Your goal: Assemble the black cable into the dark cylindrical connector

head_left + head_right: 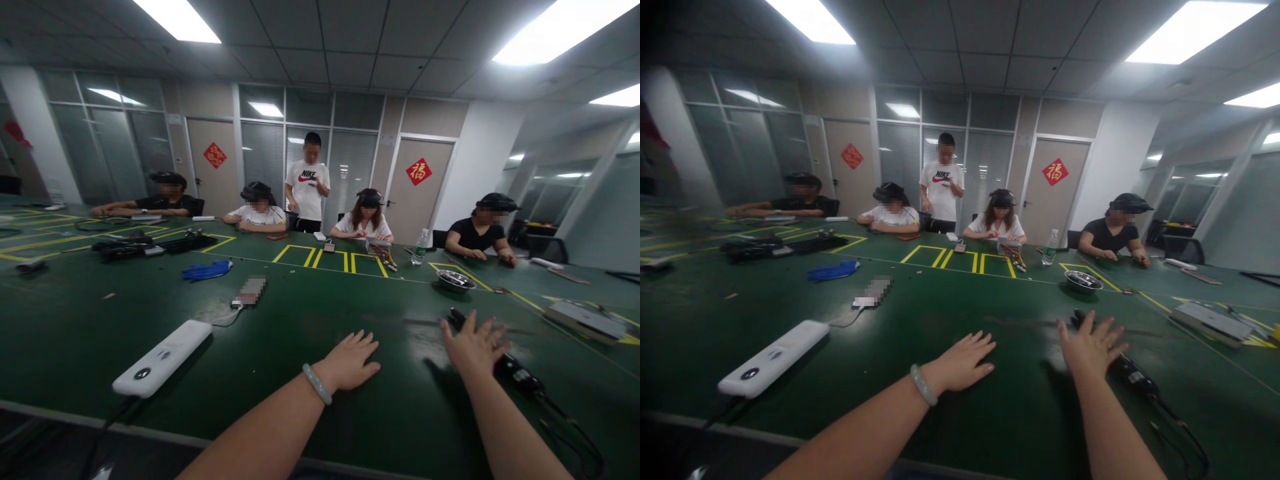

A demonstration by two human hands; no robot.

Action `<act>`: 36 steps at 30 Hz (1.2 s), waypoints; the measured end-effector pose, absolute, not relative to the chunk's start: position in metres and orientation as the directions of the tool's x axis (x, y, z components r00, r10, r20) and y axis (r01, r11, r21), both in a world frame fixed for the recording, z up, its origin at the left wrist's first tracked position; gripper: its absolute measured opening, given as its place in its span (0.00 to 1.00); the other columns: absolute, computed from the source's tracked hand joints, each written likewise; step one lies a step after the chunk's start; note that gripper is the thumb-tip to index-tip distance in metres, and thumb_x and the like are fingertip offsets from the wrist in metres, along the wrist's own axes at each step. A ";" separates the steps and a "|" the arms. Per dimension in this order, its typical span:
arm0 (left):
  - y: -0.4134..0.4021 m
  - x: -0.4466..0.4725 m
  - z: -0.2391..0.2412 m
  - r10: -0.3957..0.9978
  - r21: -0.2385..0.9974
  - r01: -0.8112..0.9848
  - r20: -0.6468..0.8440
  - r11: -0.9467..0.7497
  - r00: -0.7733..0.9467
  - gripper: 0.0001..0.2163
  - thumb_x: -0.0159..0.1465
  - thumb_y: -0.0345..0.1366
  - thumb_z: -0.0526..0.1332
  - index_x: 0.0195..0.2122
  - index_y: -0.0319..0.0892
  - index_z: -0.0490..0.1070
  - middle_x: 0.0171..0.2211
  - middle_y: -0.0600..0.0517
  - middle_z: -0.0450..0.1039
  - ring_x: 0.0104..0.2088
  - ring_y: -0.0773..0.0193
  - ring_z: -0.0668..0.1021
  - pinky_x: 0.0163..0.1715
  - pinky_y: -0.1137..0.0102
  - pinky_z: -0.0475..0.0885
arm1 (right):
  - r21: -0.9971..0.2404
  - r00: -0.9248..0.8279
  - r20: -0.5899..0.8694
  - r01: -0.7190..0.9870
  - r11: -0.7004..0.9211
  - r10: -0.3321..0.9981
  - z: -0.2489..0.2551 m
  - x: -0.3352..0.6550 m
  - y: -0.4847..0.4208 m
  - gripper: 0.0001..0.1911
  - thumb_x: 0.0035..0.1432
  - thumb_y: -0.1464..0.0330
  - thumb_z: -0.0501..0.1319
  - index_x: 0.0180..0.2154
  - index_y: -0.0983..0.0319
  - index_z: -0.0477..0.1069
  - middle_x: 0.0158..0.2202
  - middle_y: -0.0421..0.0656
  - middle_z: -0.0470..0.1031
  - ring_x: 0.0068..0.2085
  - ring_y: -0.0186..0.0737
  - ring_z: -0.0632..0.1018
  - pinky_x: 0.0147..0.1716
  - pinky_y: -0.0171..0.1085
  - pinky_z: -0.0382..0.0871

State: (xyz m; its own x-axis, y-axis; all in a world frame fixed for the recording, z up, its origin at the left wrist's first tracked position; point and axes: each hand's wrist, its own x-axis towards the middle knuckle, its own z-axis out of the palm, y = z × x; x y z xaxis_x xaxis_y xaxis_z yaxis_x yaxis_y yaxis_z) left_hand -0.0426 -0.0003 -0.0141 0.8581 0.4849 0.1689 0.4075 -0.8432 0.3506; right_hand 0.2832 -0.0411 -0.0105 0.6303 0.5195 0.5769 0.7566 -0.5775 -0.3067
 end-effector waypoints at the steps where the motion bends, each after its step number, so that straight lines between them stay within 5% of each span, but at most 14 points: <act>1: 0.000 -0.042 -0.015 0.485 0.347 0.407 0.176 -0.845 0.856 0.28 0.68 0.54 0.40 0.66 0.47 0.46 0.67 0.51 0.44 0.66 0.54 0.49 0.63 0.55 0.48 | -0.323 0.683 0.570 0.698 -0.639 0.457 -0.012 0.298 -0.047 0.47 0.57 0.43 0.44 0.65 0.71 0.44 0.67 0.63 0.33 0.65 0.64 0.31 0.55 0.68 0.30; 7: 0.002 -0.041 -0.017 0.488 0.330 0.414 0.187 -0.849 0.853 0.29 0.68 0.54 0.40 0.66 0.46 0.47 0.67 0.51 0.44 0.66 0.56 0.49 0.63 0.57 0.48 | -0.398 0.833 0.488 0.477 -0.783 0.260 -0.028 0.350 -0.057 0.51 0.52 0.40 0.44 0.64 0.72 0.51 0.65 0.67 0.40 0.65 0.67 0.37 0.54 0.69 0.30; 13: 0.001 -0.043 -0.013 0.489 0.353 0.412 0.164 -0.840 0.857 0.29 0.68 0.55 0.40 0.66 0.46 0.47 0.67 0.50 0.43 0.66 0.55 0.49 0.63 0.56 0.48 | -0.332 0.880 0.347 0.440 -0.834 0.326 -0.033 0.374 -0.063 0.40 0.44 0.42 0.56 0.48 0.65 0.72 0.55 0.72 0.60 0.57 0.77 0.57 0.50 0.69 0.40; 18: 0.002 -0.043 -0.016 0.492 0.368 0.406 0.177 -0.836 0.852 0.29 0.68 0.55 0.41 0.66 0.47 0.47 0.67 0.50 0.44 0.66 0.55 0.49 0.63 0.56 0.48 | -0.392 0.919 0.195 0.394 -0.831 0.343 -0.031 0.391 -0.077 0.31 0.46 0.50 0.59 0.49 0.59 0.73 0.51 0.67 0.66 0.54 0.78 0.62 0.40 0.69 0.51; 29: -0.007 -0.045 -0.002 0.498 0.394 0.392 0.213 -0.831 0.841 0.27 0.69 0.52 0.43 0.66 0.46 0.48 0.66 0.50 0.48 0.66 0.56 0.50 0.63 0.56 0.49 | -0.366 0.848 0.274 0.528 -0.766 0.453 -0.019 0.363 -0.081 0.28 0.51 0.50 0.54 0.50 0.55 0.72 0.51 0.59 0.68 0.50 0.72 0.66 0.38 0.65 0.60; 36: -0.017 -0.044 0.021 0.507 0.354 0.373 0.464 -0.858 0.726 0.22 0.70 0.46 0.43 0.63 0.47 0.55 0.64 0.52 0.54 0.65 0.61 0.53 0.63 0.58 0.50 | -0.189 0.406 0.483 0.913 -0.360 0.776 0.002 0.259 -0.051 0.24 0.58 0.57 0.53 0.53 0.56 0.69 0.49 0.49 0.71 0.48 0.56 0.69 0.41 0.50 0.64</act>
State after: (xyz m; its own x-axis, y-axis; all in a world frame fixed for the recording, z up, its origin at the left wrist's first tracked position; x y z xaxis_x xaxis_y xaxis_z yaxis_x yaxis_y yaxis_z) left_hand -0.0443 -0.0167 0.0214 0.7263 0.5073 0.4637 0.3732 -0.8577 0.3537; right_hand 0.2588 -0.0512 0.0017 0.4060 0.7757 0.4832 0.9135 -0.3602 -0.1893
